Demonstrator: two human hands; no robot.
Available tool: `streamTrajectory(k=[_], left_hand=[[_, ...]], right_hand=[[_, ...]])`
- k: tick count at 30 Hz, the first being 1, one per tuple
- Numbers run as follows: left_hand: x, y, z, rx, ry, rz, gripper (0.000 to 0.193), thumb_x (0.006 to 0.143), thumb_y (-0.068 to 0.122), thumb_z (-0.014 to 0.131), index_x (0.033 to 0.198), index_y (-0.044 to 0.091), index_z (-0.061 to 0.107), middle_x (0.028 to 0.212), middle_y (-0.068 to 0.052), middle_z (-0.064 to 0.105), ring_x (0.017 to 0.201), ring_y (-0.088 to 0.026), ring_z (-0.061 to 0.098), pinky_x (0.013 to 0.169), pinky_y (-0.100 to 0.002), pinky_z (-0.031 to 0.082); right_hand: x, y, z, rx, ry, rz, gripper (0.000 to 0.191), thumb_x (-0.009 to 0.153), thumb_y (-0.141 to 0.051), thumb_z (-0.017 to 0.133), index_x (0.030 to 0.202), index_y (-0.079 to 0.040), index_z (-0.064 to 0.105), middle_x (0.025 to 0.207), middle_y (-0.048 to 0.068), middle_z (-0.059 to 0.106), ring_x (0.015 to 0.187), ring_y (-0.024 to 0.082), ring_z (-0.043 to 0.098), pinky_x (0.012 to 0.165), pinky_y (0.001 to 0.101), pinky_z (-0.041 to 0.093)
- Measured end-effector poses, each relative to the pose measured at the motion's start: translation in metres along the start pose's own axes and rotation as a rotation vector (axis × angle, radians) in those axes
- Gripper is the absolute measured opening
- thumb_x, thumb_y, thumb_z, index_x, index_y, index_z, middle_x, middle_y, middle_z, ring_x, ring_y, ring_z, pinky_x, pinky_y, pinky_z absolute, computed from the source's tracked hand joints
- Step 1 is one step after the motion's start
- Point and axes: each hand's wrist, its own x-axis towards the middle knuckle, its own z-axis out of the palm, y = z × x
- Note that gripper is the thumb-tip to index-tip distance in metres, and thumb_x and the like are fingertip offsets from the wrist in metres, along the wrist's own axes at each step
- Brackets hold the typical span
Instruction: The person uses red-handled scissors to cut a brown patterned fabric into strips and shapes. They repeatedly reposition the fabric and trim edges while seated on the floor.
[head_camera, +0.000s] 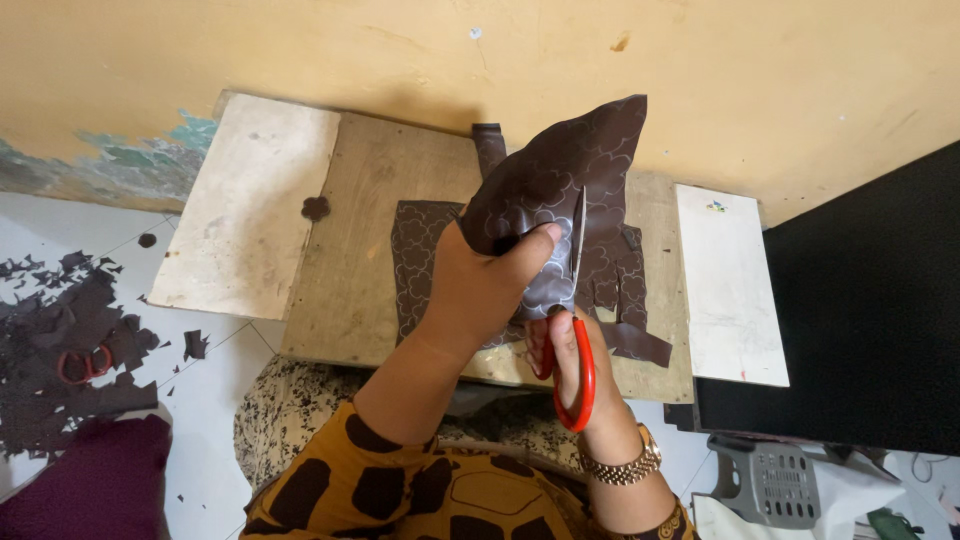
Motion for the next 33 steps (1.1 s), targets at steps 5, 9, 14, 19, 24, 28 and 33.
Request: streamTrajectory(k=[5, 9, 14, 19, 24, 28, 33], left_hand=[[0.002, -0.003, 0.0, 0.0, 0.017, -0.019, 0.042, 0.084, 0.009, 0.074, 0.124, 0.0, 0.07, 0.109, -0.004, 0.075, 0.097, -0.009, 0.065, 0.085, -0.026, 0.053], [0.002, -0.005, -0.001, -0.005, -0.004, 0.052, 0.045, 0.086, 0.009, 0.073, 0.129, 0.002, 0.067, 0.114, -0.002, 0.073, 0.101, -0.008, 0.064, 0.089, -0.025, 0.053], [0.003, -0.007, -0.004, -0.011, 0.014, 0.039, 0.045, 0.083, 0.009, 0.073, 0.127, 0.003, 0.065, 0.11, -0.001, 0.072, 0.098, -0.008, 0.064, 0.085, -0.025, 0.053], [0.008, -0.005, -0.014, 0.043, -0.039, -0.042, 0.034, 0.084, 0.012, 0.076, 0.116, 0.002, 0.07, 0.103, -0.002, 0.074, 0.091, -0.009, 0.065, 0.08, -0.027, 0.055], [0.006, -0.004, -0.012, 0.07, -0.048, -0.123, 0.031, 0.081, 0.013, 0.076, 0.11, 0.002, 0.073, 0.096, -0.003, 0.075, 0.087, -0.009, 0.066, 0.075, -0.029, 0.055], [0.006, -0.002, -0.012, 0.046, -0.049, -0.142, 0.031, 0.08, 0.015, 0.076, 0.108, 0.004, 0.073, 0.095, -0.002, 0.074, 0.085, -0.009, 0.066, 0.073, -0.029, 0.055], [0.005, -0.002, -0.014, 0.057, -0.048, -0.145, 0.03, 0.08, 0.018, 0.076, 0.106, 0.003, 0.073, 0.093, -0.003, 0.073, 0.083, -0.01, 0.066, 0.073, -0.03, 0.054]], right_hand=[[0.0, 0.002, 0.0, -0.013, 0.021, 0.019, 0.061, 0.098, -0.065, 0.05, 0.089, -0.005, 0.053, 0.073, 0.002, 0.05, 0.06, 0.011, 0.047, 0.054, 0.0256, 0.041], [0.001, 0.005, -0.002, -0.01, 0.03, 0.036, 0.059, 0.098, -0.063, 0.052, 0.088, -0.005, 0.052, 0.07, 0.001, 0.048, 0.058, 0.011, 0.045, 0.051, 0.0258, 0.039], [0.0, 0.007, -0.004, -0.028, 0.051, 0.08, 0.057, 0.098, -0.062, 0.052, 0.084, -0.006, 0.052, 0.067, 0.001, 0.047, 0.056, 0.011, 0.044, 0.048, 0.0256, 0.037], [0.001, 0.003, -0.009, -0.157, 0.044, 0.111, 0.059, 0.097, -0.063, 0.051, 0.08, -0.007, 0.051, 0.067, 0.001, 0.047, 0.055, 0.012, 0.045, 0.048, 0.0261, 0.038], [0.001, 0.0, -0.006, -0.158, 0.013, 0.043, 0.063, 0.098, -0.067, 0.046, 0.083, -0.007, 0.053, 0.068, 0.001, 0.05, 0.059, 0.011, 0.048, 0.053, 0.0258, 0.04], [0.001, -0.002, -0.006, -0.144, 0.033, 0.07, 0.062, 0.096, -0.067, 0.047, 0.084, -0.007, 0.054, 0.068, 0.001, 0.05, 0.059, 0.011, 0.047, 0.051, 0.0261, 0.039], [0.0, 0.0, -0.008, -0.129, 0.023, 0.061, 0.062, 0.099, -0.065, 0.048, 0.079, -0.007, 0.051, 0.065, 0.0, 0.046, 0.056, 0.011, 0.044, 0.049, 0.026, 0.036]])
